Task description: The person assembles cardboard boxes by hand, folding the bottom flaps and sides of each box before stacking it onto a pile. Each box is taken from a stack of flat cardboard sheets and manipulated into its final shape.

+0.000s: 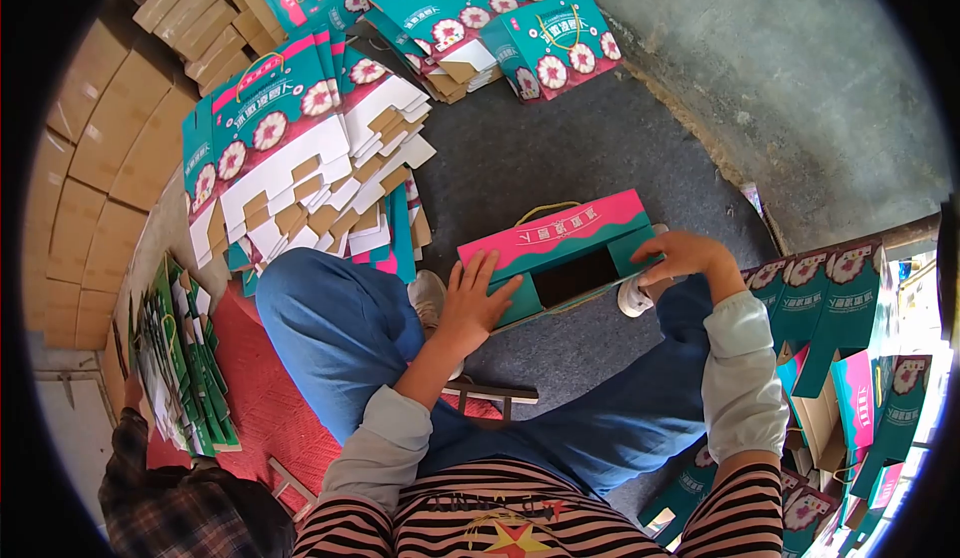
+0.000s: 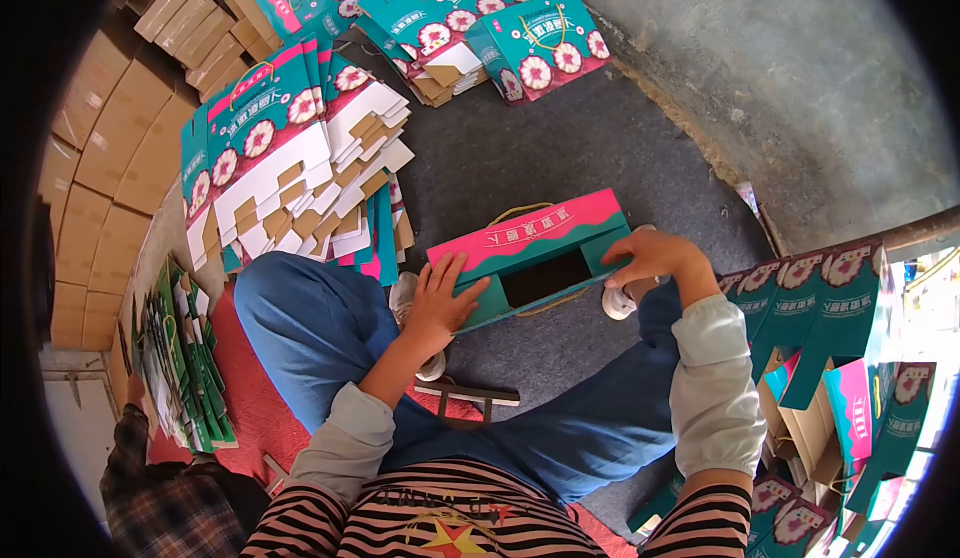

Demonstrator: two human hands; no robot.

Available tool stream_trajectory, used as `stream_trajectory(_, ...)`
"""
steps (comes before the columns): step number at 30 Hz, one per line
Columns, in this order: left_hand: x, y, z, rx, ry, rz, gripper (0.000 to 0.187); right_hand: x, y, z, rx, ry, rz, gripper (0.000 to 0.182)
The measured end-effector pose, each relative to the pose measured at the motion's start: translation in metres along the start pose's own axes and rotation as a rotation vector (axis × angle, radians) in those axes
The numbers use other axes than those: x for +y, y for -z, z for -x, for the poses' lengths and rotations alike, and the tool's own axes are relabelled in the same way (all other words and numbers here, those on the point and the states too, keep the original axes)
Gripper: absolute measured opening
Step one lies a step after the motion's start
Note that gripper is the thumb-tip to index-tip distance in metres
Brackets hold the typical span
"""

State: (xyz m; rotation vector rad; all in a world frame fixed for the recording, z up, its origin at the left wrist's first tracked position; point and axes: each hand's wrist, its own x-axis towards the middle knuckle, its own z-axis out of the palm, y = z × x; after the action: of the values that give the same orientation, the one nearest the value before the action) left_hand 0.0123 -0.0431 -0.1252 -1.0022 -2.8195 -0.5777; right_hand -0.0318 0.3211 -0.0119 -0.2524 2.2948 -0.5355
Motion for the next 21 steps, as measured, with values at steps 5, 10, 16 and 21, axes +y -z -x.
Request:
stream_trajectory(5, -0.001, 0.003, 0.001, -0.017, -0.023, 0.016, 0.041, -0.009, -0.002, -0.017, 0.048, -0.109, 0.197, 0.046)
stream_trajectory(10, -0.001, 0.001, 0.004, -0.025, -0.028, 0.019, 0.038, -0.005, -0.002, -0.027, 0.045, -0.146, 0.208, 0.046)
stream_trajectory(16, 0.002, 0.005, 0.003, -0.067, 0.01, 0.022, 0.039, -0.004, 0.001, -0.031, -0.019, -0.178, 0.214, 0.058)
stream_trajectory(21, 0.002, 0.005, 0.007, -0.006, 0.008, 0.064, 0.048, -0.014, 0.005, -0.024, 0.02, -0.141, 0.228, 0.069)
